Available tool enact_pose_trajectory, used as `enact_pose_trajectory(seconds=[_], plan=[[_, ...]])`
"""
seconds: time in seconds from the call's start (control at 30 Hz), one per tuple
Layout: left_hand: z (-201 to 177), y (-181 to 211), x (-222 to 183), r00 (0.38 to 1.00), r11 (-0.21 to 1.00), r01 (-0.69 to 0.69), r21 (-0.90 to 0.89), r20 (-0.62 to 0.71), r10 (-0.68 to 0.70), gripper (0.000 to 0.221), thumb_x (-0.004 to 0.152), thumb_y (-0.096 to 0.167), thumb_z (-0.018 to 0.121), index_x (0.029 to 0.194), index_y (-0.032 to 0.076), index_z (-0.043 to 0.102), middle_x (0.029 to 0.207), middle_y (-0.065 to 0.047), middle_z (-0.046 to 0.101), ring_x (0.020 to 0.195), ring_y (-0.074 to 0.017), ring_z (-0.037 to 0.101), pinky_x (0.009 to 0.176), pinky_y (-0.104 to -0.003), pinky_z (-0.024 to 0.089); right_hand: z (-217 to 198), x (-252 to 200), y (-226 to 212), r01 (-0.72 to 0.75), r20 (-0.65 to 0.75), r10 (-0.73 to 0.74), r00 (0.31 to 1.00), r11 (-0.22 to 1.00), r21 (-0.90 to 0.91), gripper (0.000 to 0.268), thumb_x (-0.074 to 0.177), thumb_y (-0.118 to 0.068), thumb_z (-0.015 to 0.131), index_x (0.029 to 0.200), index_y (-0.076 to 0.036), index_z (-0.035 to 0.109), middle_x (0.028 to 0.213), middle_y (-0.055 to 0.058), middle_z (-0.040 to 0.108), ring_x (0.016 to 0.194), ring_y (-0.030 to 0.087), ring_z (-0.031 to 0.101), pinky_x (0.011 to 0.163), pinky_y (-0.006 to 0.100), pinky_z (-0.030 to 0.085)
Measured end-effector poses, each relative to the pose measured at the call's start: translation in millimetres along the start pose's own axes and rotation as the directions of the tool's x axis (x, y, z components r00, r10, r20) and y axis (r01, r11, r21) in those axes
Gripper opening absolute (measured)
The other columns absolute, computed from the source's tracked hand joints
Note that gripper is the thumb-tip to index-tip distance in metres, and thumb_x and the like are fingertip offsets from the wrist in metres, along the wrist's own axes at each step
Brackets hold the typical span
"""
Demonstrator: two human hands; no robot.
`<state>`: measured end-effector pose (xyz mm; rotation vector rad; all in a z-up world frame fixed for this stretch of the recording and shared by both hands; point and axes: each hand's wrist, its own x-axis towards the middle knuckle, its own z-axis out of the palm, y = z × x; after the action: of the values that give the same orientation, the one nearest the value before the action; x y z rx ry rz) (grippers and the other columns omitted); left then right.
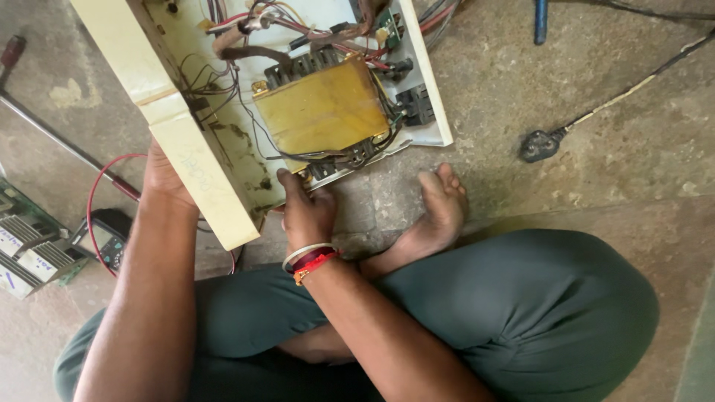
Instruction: The person disassembles an electronic device housing by hand and using a screwdriver, and then attempts to reassemble the white plastic cover onto the internal chassis containing a transformer and circuit boards.
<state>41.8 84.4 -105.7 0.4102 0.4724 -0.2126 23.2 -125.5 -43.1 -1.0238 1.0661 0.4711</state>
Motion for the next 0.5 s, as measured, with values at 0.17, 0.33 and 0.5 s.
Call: enact_pose_trajectory(seconds=[0.17, 0.33, 0.5], plan=[[27.5, 13.9, -5.1, 0.998, 0.990, 0.035, 0.138, -0.052, -0.028, 0.049, 0.085, 0.023, 0.092, 0.122, -0.001, 0.072, 0.115, -0.013, 0.075, 0.103, -0.0233, 0.075, 0.091, -0.038, 0.063, -0.4, 9.2, 12.0, 0.073, 0.054, -0.075, 0.996, 0.996, 0.042, 0.020, 0.087, -0.015, 0.076, 0.096, 0.002, 0.072, 0.084, 0.004, 0.072, 0.066, 0.011, 0.063, 0.056, 0.027, 0.050], [59.6, 25.8, -12.7, 0.985, 0.954, 0.056, 0.294, -0.175, -0.004, 0.051, 0.084, 0.025, 0.092, 0.125, 0.003, 0.070, 0.120, -0.008, 0.075, 0.105, -0.0206, 0.075, 0.095, -0.039, 0.064, -1.0, 8.8, 13.2, 0.059, 0.064, -0.063, 0.996, 0.996, 0.073, 0.023, 0.086, -0.013, 0.075, 0.102, 0.002, 0.073, 0.093, 0.006, 0.076, 0.080, 0.012, 0.070, 0.062, 0.028, 0.052], [84.2, 29.4, -25.2, 0.823, 0.809, 0.054, 0.585, -0.485, 0.296, 0.053, 0.092, 0.034, 0.084, 0.123, -0.005, 0.067, 0.113, -0.015, 0.079, 0.103, -0.0254, 0.076, 0.092, -0.042, 0.061, -2.3, 6.7, 12.2, 0.046, 0.080, -0.053, 0.995, 0.995, 0.087, 0.023, 0.087, -0.015, 0.076, 0.102, 0.002, 0.073, 0.093, 0.005, 0.075, 0.081, 0.012, 0.070, 0.064, 0.027, 0.054]])
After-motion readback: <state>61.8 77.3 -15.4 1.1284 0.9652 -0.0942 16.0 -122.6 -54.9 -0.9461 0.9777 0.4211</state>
